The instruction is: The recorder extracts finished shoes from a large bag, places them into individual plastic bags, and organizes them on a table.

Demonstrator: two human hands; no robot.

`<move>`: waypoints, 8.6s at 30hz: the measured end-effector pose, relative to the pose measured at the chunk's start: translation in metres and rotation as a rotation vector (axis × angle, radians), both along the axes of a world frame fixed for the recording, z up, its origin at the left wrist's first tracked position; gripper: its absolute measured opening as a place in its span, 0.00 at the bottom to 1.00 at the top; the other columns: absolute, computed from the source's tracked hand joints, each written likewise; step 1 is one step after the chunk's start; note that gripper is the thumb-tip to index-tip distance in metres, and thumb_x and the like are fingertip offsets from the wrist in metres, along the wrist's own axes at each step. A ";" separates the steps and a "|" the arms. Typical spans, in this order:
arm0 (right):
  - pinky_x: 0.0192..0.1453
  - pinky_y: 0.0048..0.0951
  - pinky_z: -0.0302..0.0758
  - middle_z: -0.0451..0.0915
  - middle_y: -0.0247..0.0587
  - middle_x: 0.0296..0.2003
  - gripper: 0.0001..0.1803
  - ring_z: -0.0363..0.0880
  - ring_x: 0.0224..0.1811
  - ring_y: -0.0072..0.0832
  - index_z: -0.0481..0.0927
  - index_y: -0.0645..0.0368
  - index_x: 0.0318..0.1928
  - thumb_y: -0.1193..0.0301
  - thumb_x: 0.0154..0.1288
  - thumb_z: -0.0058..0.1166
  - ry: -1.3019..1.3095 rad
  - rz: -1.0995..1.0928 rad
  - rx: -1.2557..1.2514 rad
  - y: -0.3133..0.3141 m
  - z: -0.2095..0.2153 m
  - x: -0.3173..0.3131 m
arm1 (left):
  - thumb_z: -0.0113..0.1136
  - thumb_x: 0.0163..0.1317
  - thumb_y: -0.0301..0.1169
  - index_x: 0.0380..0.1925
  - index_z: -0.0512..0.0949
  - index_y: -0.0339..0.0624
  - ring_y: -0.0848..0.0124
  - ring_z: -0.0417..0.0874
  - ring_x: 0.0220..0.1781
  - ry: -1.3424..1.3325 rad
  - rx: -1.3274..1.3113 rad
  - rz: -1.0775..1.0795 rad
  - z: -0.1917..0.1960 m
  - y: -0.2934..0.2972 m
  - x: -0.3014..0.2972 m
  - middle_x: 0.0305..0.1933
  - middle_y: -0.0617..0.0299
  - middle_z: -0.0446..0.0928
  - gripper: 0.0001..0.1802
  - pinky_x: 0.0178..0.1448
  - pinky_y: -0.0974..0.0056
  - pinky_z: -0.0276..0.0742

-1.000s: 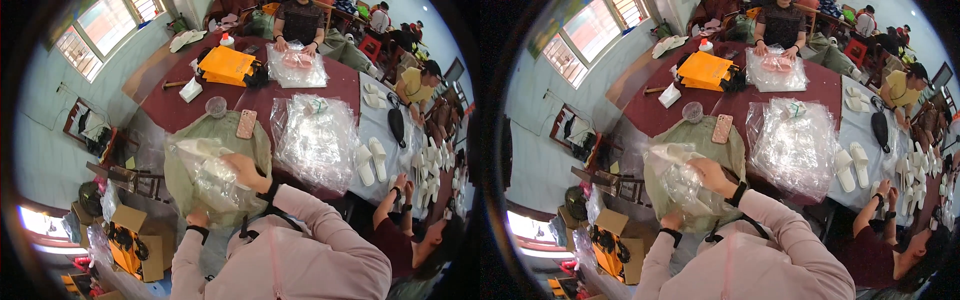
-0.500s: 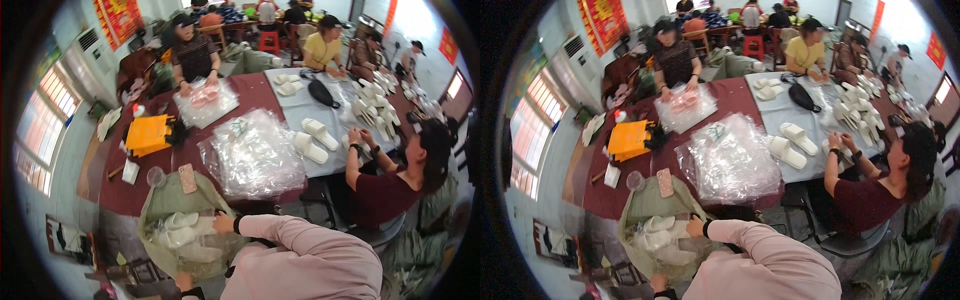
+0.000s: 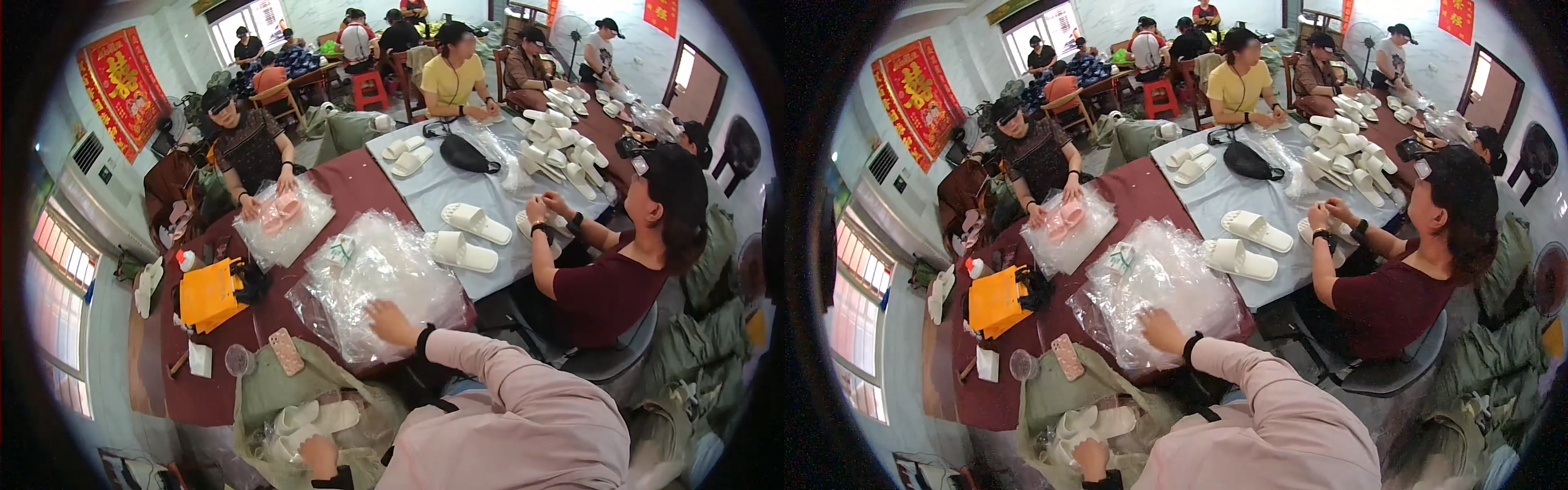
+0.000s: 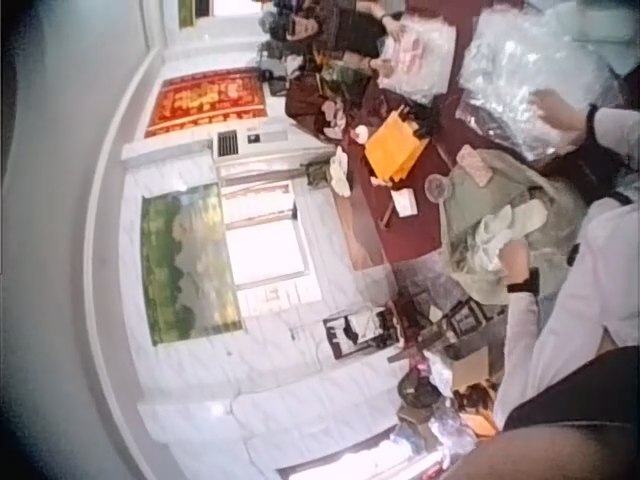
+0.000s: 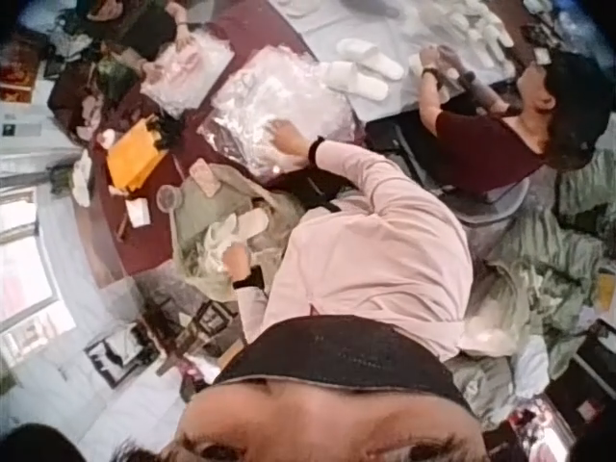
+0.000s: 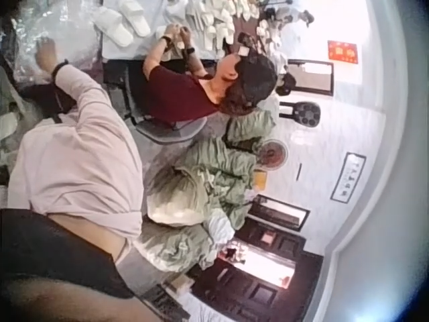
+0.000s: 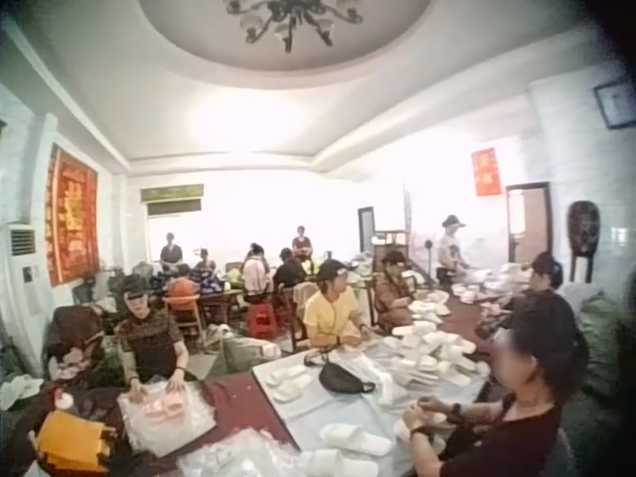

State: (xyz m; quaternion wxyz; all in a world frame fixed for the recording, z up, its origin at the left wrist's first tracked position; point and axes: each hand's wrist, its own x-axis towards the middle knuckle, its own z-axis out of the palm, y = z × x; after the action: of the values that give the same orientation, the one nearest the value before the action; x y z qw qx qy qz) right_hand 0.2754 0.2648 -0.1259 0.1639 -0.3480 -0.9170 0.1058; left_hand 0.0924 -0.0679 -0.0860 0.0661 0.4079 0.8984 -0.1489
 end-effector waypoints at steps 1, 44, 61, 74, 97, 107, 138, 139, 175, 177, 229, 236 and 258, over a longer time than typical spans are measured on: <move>0.63 0.47 0.56 0.62 0.50 0.60 0.28 0.57 0.63 0.46 0.66 0.59 0.58 0.60 0.58 0.49 0.052 -0.115 0.059 0.013 -0.002 0.014 | 0.54 0.50 0.40 0.25 0.79 0.41 0.52 0.77 0.39 -0.011 0.054 -0.067 0.009 0.017 0.006 0.32 0.51 0.78 0.14 0.43 0.51 0.69; 0.66 0.47 0.53 0.56 0.55 0.63 0.33 0.52 0.66 0.46 0.72 0.55 0.54 0.45 0.55 0.48 -0.239 -0.081 -0.162 0.073 -0.035 0.120 | 0.57 0.53 0.47 0.61 0.60 0.64 0.36 0.47 0.67 -0.388 -0.054 -0.700 -0.080 0.331 0.088 0.68 0.42 0.46 0.34 0.65 0.37 0.48; 0.61 0.50 0.59 0.62 0.45 0.61 0.30 0.58 0.64 0.41 0.70 0.56 0.55 0.51 0.56 0.50 -0.401 -0.231 -0.204 0.070 -0.039 0.098 | 0.56 0.54 0.51 0.64 0.53 0.68 0.39 0.53 0.66 -0.431 -0.162 -0.768 -0.063 0.360 0.095 0.69 0.46 0.46 0.37 0.59 0.31 0.53; 0.46 0.40 0.69 0.76 0.48 0.35 0.12 0.73 0.40 0.44 0.76 0.57 0.39 0.67 0.54 0.52 0.424 -0.585 -0.099 0.148 0.010 0.136 | 0.67 0.46 0.45 0.63 0.55 0.73 0.35 0.49 0.66 -0.508 -0.108 -0.719 -0.061 0.377 0.121 0.69 0.43 0.43 0.44 0.61 0.35 0.54; 0.41 0.34 0.74 0.71 0.53 0.46 0.42 0.75 0.40 0.38 0.49 0.60 0.61 0.73 0.50 0.60 1.130 -1.086 -0.842 0.269 -0.131 0.189 | 0.63 0.48 0.48 0.64 0.50 0.75 0.34 0.47 0.66 -0.433 -0.152 -0.643 -0.077 0.382 0.138 0.70 0.42 0.39 0.44 0.59 0.32 0.54; 0.39 0.39 0.76 0.73 0.45 0.43 0.32 0.75 0.41 0.37 0.59 0.57 0.60 0.81 0.54 0.53 0.992 -0.953 -1.269 0.247 -0.083 0.192 | 0.63 0.49 0.46 0.64 0.51 0.73 0.35 0.46 0.67 -0.477 -0.155 -0.613 -0.078 0.378 0.137 0.70 0.43 0.39 0.43 0.61 0.32 0.49; 0.43 0.28 0.76 0.77 0.45 0.41 0.20 0.79 0.38 0.31 0.71 0.67 0.49 0.64 0.64 0.48 1.756 -0.594 -1.306 0.121 0.117 0.192 | 0.60 0.49 0.51 0.65 0.51 0.73 0.49 0.68 0.56 -0.391 -0.003 -0.766 -0.034 0.403 0.112 0.67 0.42 0.50 0.43 0.51 0.41 0.63; 0.43 0.28 0.76 0.78 0.44 0.41 0.19 0.79 0.38 0.31 0.71 0.67 0.49 0.64 0.64 0.48 1.650 -0.603 -1.351 0.118 0.126 0.192 | 0.62 0.47 0.50 0.64 0.54 0.71 0.49 0.67 0.56 -0.358 0.083 -0.829 -0.037 0.407 0.116 0.67 0.44 0.51 0.43 0.51 0.41 0.64; 0.38 0.34 0.74 0.75 0.45 0.36 0.24 0.76 0.33 0.33 0.67 0.64 0.50 0.63 0.57 0.52 1.010 -0.914 -1.767 0.135 0.036 0.164 | 0.59 0.48 0.55 0.58 0.65 0.58 0.40 0.44 0.69 -0.468 0.017 -0.928 -0.087 0.351 0.088 0.68 0.39 0.44 0.37 0.65 0.36 0.45; 0.34 0.32 0.74 0.75 0.45 0.34 0.22 0.76 0.31 0.32 0.68 0.63 0.49 0.64 0.56 0.53 0.961 -0.859 -1.750 0.133 0.044 0.172 | 0.60 0.48 0.53 0.58 0.65 0.58 0.41 0.48 0.68 -0.448 0.015 -0.959 -0.087 0.356 0.088 0.67 0.38 0.47 0.36 0.64 0.38 0.50; 0.44 0.29 0.74 0.75 0.43 0.40 0.20 0.77 0.38 0.29 0.66 0.61 0.47 0.57 0.64 0.46 1.593 -0.811 -1.636 0.100 0.078 0.117 | 0.53 0.55 0.33 0.54 0.68 0.40 0.53 0.69 0.56 -0.623 0.644 -0.667 0.009 0.420 0.107 0.55 0.45 0.69 0.25 0.53 0.53 0.67; 0.45 0.38 0.72 0.74 0.43 0.36 0.16 0.74 0.38 0.33 0.67 0.54 0.39 0.55 0.64 0.45 1.583 -0.694 -1.837 0.116 0.054 0.119 | 0.46 0.58 0.34 0.50 0.71 0.36 0.52 0.68 0.57 -0.377 0.771 -0.741 0.006 0.423 0.131 0.56 0.48 0.69 0.21 0.59 0.51 0.60; 0.43 0.32 0.73 0.70 0.33 0.31 0.21 0.72 0.35 0.26 0.64 0.54 0.45 0.51 0.64 0.44 1.365 -0.593 -2.042 0.112 0.078 0.083 | 0.45 0.60 0.34 0.59 0.63 0.43 0.43 0.59 0.62 -0.410 0.668 -0.863 0.018 0.397 0.145 0.63 0.50 0.61 0.25 0.59 0.36 0.52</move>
State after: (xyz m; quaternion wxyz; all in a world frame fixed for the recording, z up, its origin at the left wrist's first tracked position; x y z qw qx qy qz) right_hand 0.3588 0.3768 -0.0475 0.2775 -0.3823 -0.0336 0.8808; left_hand 0.2373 0.3292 -0.0682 0.0399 0.7562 0.6181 0.2111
